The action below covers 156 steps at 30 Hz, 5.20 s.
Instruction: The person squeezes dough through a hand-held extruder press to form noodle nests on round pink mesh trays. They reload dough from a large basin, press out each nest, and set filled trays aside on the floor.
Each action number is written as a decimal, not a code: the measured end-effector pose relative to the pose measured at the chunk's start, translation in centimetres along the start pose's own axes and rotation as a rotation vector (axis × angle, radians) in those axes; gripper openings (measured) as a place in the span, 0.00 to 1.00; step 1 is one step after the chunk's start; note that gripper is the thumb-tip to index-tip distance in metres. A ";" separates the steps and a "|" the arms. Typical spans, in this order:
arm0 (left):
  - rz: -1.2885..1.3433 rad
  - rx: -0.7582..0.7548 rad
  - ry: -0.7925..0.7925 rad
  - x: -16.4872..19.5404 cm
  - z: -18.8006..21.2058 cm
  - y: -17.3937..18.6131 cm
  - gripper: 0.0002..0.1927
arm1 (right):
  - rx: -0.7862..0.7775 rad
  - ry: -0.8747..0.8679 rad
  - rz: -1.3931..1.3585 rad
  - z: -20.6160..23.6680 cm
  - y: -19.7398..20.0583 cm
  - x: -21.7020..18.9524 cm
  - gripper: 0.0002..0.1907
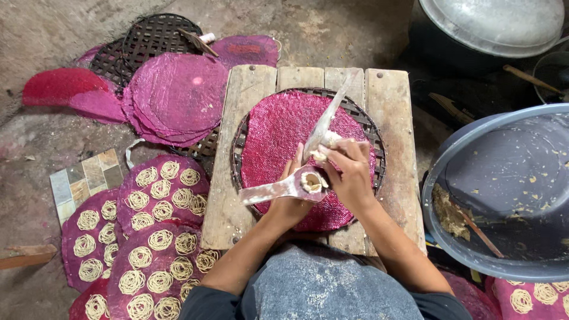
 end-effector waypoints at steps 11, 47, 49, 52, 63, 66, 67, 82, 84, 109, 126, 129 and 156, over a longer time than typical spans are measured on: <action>-0.325 0.014 0.039 -1.0 -1.6 0.1 0.40 | -0.438 -0.099 -0.286 0.9 3.0 1.0 0.12; -0.308 0.017 0.125 -1.8 -2.3 -0.2 0.43 | -0.118 0.123 -0.239 3.6 1.1 -1.7 0.22; -0.253 -0.049 0.226 -1.9 -2.3 -0.3 0.46 | -0.138 0.063 -0.152 3.4 1.0 -1.2 0.26; -0.187 -0.145 0.386 -1.7 -2.5 -0.4 0.49 | -0.196 0.062 -0.079 3.2 0.9 -1.2 0.21; -0.160 -0.138 0.398 -1.9 -2.7 -0.1 0.50 | -0.269 -0.034 -0.487 4.6 -1.9 0.4 0.37; -0.225 -0.159 0.437 -3.0 -2.5 -1.1 0.47 | -0.288 -0.015 -0.867 4.8 -2.7 1.4 0.40; -0.319 -0.115 0.360 -2.9 -2.6 -1.3 0.46 | -0.278 -0.032 -0.934 4.7 -2.6 2.0 0.41; -0.122 -0.134 0.103 0.5 -3.9 -2.6 0.41 | 0.003 -0.048 -0.216 8.5 4.4 0.8 0.26; 0.162 -0.069 0.020 -0.6 -3.7 -2.9 0.36 | 0.177 -0.108 -0.187 11.3 7.6 4.5 0.22; 0.508 -0.356 0.396 -3.0 -5.5 -9.9 0.10 | -0.590 -1.211 0.234 29.8 8.5 21.8 0.20; 0.609 -0.190 0.412 -4.0 -3.2 -3.7 0.07 | -0.167 -1.294 -0.633 36.5 8.9 27.0 0.22; 0.604 -0.211 0.522 -4.4 -2.9 -3.6 0.05 | -0.357 -1.369 -0.533 38.2 9.6 26.7 0.21; 0.553 -0.278 0.532 -3.3 -3.5 -4.9 0.05 | -0.254 -1.204 0.157 31.1 6.2 15.4 0.26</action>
Point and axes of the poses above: each hand's wrist, its own z-axis away from the middle knuckle, its own y-axis out of the back of the hand, x = y × z, the point moved 4 cm from there along -z, towards the middle knuckle, and after that the axes turned 12 degrees about -x, right-handed, at the moved point
